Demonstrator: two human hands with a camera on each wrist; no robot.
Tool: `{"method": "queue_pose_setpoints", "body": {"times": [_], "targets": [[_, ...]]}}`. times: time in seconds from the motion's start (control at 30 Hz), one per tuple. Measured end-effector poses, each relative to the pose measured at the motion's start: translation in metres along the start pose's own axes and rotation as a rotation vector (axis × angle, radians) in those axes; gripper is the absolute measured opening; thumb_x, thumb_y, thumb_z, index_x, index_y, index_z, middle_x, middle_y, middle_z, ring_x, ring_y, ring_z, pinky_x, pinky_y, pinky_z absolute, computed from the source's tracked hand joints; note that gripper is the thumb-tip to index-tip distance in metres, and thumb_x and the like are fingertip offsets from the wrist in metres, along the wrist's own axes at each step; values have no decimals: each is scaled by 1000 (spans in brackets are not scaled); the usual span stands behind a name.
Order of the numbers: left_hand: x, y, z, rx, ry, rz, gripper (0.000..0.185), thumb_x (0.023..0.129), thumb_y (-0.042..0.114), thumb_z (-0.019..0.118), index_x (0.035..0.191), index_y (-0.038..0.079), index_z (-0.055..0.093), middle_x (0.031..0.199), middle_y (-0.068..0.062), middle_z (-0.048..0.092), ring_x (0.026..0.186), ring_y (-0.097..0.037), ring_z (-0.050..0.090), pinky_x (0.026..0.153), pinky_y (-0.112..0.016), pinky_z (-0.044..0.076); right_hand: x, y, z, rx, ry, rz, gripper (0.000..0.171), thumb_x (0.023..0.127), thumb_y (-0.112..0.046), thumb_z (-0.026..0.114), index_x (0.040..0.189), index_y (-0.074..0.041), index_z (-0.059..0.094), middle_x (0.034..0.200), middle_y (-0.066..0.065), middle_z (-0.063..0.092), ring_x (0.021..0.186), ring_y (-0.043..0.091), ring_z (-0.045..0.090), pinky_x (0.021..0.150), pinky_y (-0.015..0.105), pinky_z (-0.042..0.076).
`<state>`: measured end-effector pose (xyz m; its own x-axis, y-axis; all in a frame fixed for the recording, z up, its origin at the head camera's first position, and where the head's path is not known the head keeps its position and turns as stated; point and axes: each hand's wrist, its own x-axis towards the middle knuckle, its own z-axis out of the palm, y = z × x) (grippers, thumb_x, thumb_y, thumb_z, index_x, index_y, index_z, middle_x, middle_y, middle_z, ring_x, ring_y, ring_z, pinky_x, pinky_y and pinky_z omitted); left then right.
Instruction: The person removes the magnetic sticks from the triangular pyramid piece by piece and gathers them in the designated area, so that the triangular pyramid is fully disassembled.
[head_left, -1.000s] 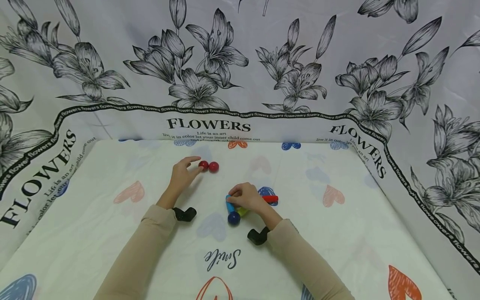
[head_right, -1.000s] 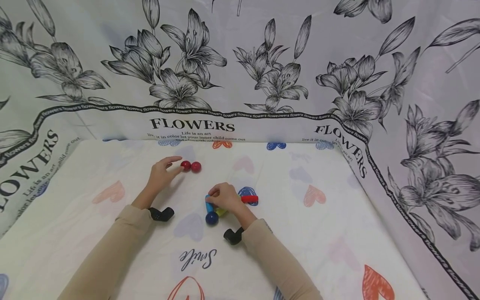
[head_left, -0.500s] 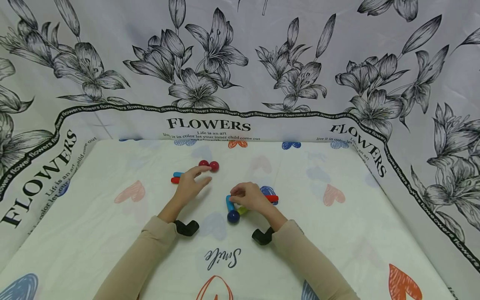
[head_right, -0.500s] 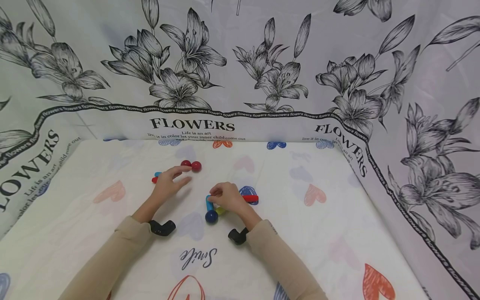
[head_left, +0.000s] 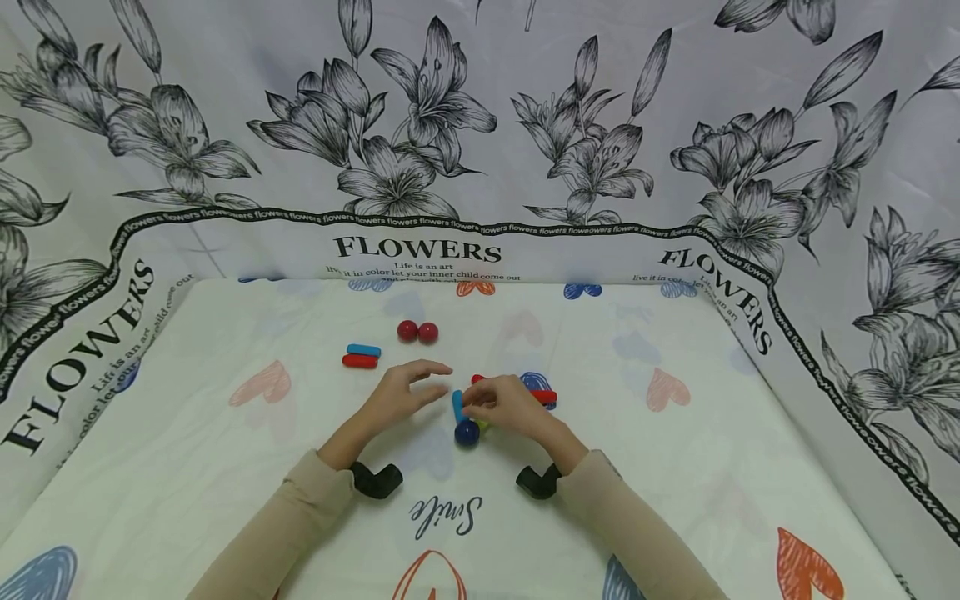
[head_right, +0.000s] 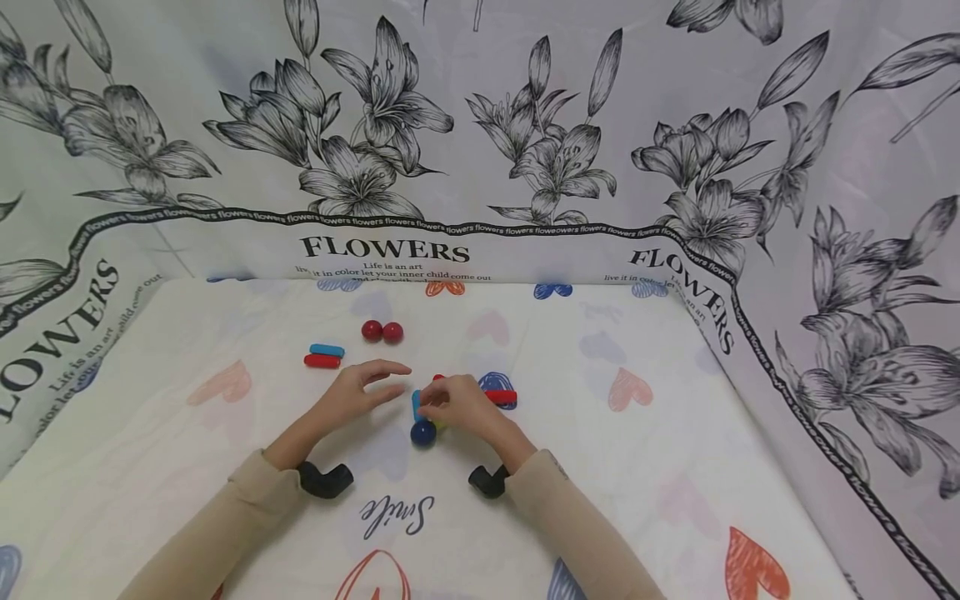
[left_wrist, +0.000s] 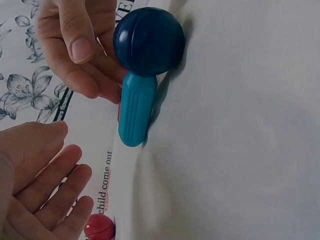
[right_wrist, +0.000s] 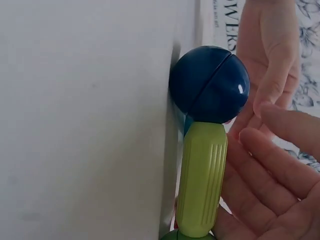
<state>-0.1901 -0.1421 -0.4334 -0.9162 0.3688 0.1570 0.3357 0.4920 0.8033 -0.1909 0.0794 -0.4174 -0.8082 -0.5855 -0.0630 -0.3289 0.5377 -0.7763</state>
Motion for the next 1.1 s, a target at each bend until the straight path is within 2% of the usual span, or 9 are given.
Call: {"method": "queue_pose_setpoints", "body": {"times": [0.1,0.2,0.37,0.53,0.7,0.9,1.1], "targets": [[-2,3,2,24,-62,13,31,92,15,64,121,4,65,124,-14,67,123,-33,59,105,-52,47,-3,0,1,-7,-8,12,24,88,-21,70,107,-6,72,103,8,75,94,18,68,87,28,58],[-3,5,4,59,-126,19,30,93,15,62,122,6,64,125,-13,67,123,-32,59,106,-52,46,-6,0,2,-24,-6,20,27,85,-22,73,108,-7,73,102,6,75,92,15,66,84,22,55],[-3,6,8,78,-216,59,31,93,11,61,124,5,63,127,-12,66,123,-31,59,107,-50,45,-9,1,2,-65,-22,-31,30,80,-21,78,106,-7,73,104,7,74,95,15,63,79,12,50],[-2,7,12,119,-292,107,31,93,9,61,123,6,64,132,-13,62,127,-32,55,109,-50,44,-12,2,2,-89,-39,-78,32,78,-21,80,107,-8,73,110,8,71,104,20,62,88,19,54],[0,6,14,165,-321,148,32,92,8,61,123,4,64,135,-14,60,129,-33,53,110,-49,42,-13,3,3,-99,-50,-92,31,79,-19,80,108,-9,73,112,7,71,107,19,62,92,24,54],[3,4,14,196,-337,171,32,91,4,62,123,4,64,133,-13,60,128,-32,54,110,-48,42,-13,4,4,-112,-61,-127,32,79,-18,79,108,-8,73,110,7,71,104,19,62,89,21,53],[5,1,13,196,-346,173,30,90,8,64,120,7,66,127,-10,64,121,-28,58,107,-46,46,-13,3,4,-119,-71,-125,30,80,-18,78,108,-8,73,110,7,71,104,19,61,88,21,52]]}}
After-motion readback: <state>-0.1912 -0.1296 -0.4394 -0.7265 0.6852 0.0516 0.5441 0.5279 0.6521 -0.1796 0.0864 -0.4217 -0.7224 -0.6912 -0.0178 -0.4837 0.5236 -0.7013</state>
